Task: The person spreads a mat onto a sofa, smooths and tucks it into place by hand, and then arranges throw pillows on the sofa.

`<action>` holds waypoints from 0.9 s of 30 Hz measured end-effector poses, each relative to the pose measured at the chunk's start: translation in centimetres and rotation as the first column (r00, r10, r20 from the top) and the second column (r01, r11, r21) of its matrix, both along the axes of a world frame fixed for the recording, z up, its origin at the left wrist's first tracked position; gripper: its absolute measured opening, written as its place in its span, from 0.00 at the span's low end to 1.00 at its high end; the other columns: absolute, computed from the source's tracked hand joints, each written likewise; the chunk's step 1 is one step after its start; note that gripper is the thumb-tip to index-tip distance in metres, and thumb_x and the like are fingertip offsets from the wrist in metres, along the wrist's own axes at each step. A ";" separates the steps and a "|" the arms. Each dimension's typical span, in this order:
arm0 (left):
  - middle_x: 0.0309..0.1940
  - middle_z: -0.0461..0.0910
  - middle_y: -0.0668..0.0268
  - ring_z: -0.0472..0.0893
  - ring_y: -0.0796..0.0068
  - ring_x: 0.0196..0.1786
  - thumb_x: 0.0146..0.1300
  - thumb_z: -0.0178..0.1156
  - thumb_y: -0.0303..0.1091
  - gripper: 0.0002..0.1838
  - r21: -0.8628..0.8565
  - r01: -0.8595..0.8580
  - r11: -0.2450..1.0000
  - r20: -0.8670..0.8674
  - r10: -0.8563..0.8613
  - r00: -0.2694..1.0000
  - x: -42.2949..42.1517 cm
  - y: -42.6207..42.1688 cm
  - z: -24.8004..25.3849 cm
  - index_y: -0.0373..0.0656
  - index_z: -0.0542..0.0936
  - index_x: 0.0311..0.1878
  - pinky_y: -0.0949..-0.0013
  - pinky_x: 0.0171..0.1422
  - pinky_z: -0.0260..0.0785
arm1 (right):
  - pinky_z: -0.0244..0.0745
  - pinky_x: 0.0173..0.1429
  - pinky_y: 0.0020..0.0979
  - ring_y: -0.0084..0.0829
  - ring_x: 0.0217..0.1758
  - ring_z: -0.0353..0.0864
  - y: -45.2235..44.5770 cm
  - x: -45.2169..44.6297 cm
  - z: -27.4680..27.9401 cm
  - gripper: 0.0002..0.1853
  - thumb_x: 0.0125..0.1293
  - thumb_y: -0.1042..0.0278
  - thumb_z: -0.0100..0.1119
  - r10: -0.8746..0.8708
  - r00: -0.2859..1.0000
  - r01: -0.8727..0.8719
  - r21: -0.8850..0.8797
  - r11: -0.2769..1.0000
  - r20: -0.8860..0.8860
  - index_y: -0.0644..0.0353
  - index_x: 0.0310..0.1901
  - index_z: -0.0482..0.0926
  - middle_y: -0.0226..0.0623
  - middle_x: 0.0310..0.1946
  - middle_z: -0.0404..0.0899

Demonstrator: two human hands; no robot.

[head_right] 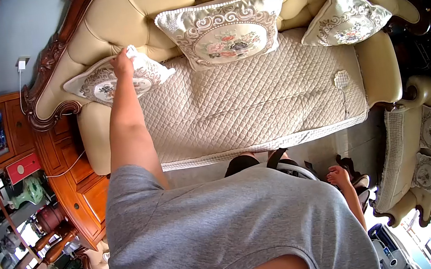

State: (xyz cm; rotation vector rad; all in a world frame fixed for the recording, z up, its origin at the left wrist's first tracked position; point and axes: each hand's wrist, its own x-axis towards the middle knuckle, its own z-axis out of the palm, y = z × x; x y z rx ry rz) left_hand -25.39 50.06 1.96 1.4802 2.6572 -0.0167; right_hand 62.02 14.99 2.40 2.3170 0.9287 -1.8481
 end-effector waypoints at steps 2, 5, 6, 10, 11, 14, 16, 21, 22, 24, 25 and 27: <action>0.60 0.75 0.64 0.65 0.50 0.67 0.63 0.56 0.35 0.19 0.288 -0.175 0.942 0.310 0.081 0.947 0.5 -0.3 -2.1 0.54 0.74 0.58 0.54 0.67 0.65 | 0.78 0.30 0.25 0.26 0.28 0.83 -0.8 0.0 -0.7 0.17 0.61 0.74 0.56 0.002 1.000 -0.001 0.031 1.000 -0.014 0.60 0.54 0.74 0.38 0.33 0.82; 0.58 0.77 0.61 0.66 0.49 0.65 0.68 0.47 0.35 0.15 0.439 -0.114 0.891 0.330 -0.042 0.943 1.9 -0.6 -2.5 0.48 0.76 0.56 0.56 0.66 0.64 | 0.78 0.30 0.25 0.26 0.29 0.83 0.2 -1.4 0.8 0.17 0.62 0.74 0.56 0.084 0.996 -0.084 0.032 0.996 0.000 0.60 0.54 0.74 0.38 0.33 0.82; 0.57 0.77 0.60 0.67 0.48 0.64 0.68 0.47 0.36 0.16 0.396 0.062 0.916 0.157 -0.134 0.978 2.5 -0.6 -1.4 0.47 0.76 0.55 0.56 0.66 0.64 | 0.78 0.30 0.25 0.26 0.29 0.83 0.7 -1.9 1.0 0.17 0.62 0.74 0.56 0.173 0.985 -0.174 0.028 0.984 0.021 0.60 0.54 0.74 0.38 0.33 0.82; 0.56 0.74 0.54 0.67 0.49 0.64 0.61 0.58 0.37 0.22 0.292 0.095 0.952 0.204 -0.159 0.966 4.8 0.8 0.4 0.49 0.73 0.59 0.55 0.66 0.62 | 0.76 0.29 0.25 0.24 0.27 0.80 1.0 -0.7 -1.7 0.16 0.62 0.73 0.55 -0.035 0.992 0.042 0.065 0.997 -0.118 0.61 0.53 0.75 0.37 0.31 0.81; 0.57 0.73 0.53 0.67 0.50 0.65 0.56 0.66 0.35 0.29 0.233 0.217 0.948 0.068 -0.239 0.969 4.8 1.3 -0.2 0.52 0.71 0.63 0.54 0.66 0.63 | 0.75 0.29 0.25 0.24 0.26 0.79 1.5 -0.9 -1.2 0.16 0.63 0.73 0.55 0.051 0.997 -0.046 0.086 0.995 -0.062 0.62 0.52 0.75 0.36 0.30 0.81; 0.74 0.54 0.54 0.56 0.47 0.74 0.53 0.71 0.38 0.47 0.282 0.100 0.954 -0.120 -0.068 0.990 6.7 1.7 -1.3 0.62 0.56 0.74 0.50 0.75 0.51 | 0.74 0.30 0.24 0.23 0.26 0.79 3.5 -1.6 -0.5 0.15 0.64 0.73 0.54 0.043 0.999 -0.038 0.159 0.987 -0.028 0.64 0.51 0.76 0.35 0.30 0.81; 0.74 0.50 0.47 0.54 0.38 0.73 0.55 0.69 0.42 0.46 0.382 0.116 0.917 -0.182 -0.048 0.982 11.0 -0.6 1.8 0.57 0.55 0.74 0.49 0.76 0.49 | 0.75 0.32 0.25 0.23 0.27 0.80 4.8 -3.3 1.6 0.15 0.63 0.72 0.54 -0.032 0.999 0.036 0.187 0.982 -0.027 0.63 0.51 0.77 0.34 0.30 0.82; 0.73 0.48 0.41 0.54 0.40 0.73 0.55 0.67 0.30 0.43 0.377 0.327 0.867 -0.007 -0.350 0.937 19.6 -10.3 1.9 0.45 0.56 0.73 0.51 0.75 0.51 | 0.78 0.35 0.26 0.23 0.34 0.83 6.9 -2.5 0.2 0.18 0.63 0.68 0.57 0.146 0.989 -0.142 0.139 0.980 -0.021 0.59 0.55 0.75 0.34 0.34 0.82; 0.73 0.47 0.42 0.55 0.41 0.73 0.54 0.67 0.28 0.43 0.308 0.366 0.878 0.026 -0.392 0.919 20.9 -13.0 1.0 0.45 0.58 0.73 0.52 0.75 0.52 | 0.78 0.36 0.26 0.24 0.34 0.83 7.8 -2.2 -0.3 0.19 0.62 0.68 0.58 0.216 0.976 -0.210 0.133 0.969 -0.028 0.59 0.56 0.75 0.34 0.35 0.83; 0.72 0.49 0.42 0.56 0.41 0.72 0.51 0.68 0.27 0.43 0.192 0.382 0.904 0.140 -0.411 0.901 22.9 -19.3 -1.4 0.44 0.59 0.72 0.51 0.74 0.53 | 0.78 0.36 0.27 0.24 0.34 0.83 10.5 -1.6 -1.4 0.20 0.62 0.68 0.58 0.254 0.967 -0.246 0.144 0.958 -0.034 0.59 0.56 0.75 0.34 0.35 0.82; 0.71 0.51 0.39 0.56 0.40 0.71 0.51 0.68 0.28 0.43 0.133 0.365 0.921 0.149 -0.383 0.912 23.6 -23.1 -3.5 0.44 0.60 0.71 0.49 0.74 0.53 | 0.78 0.35 0.28 0.24 0.34 0.83 12.5 -1.3 -1.9 0.20 0.62 0.68 0.58 0.295 0.955 -0.287 0.150 0.946 -0.032 0.58 0.56 0.75 0.35 0.35 0.82; 0.69 0.54 0.38 0.57 0.39 0.71 0.52 0.67 0.34 0.39 -0.036 0.245 0.969 0.296 -0.223 0.929 25.6 -29.7 -5.1 0.42 0.63 0.69 0.48 0.73 0.53 | 0.79 0.35 0.29 0.26 0.33 0.84 17.4 -0.6 -2.2 0.23 0.62 0.67 0.59 0.289 0.954 -0.275 0.161 0.948 -0.073 0.55 0.59 0.72 0.36 0.37 0.82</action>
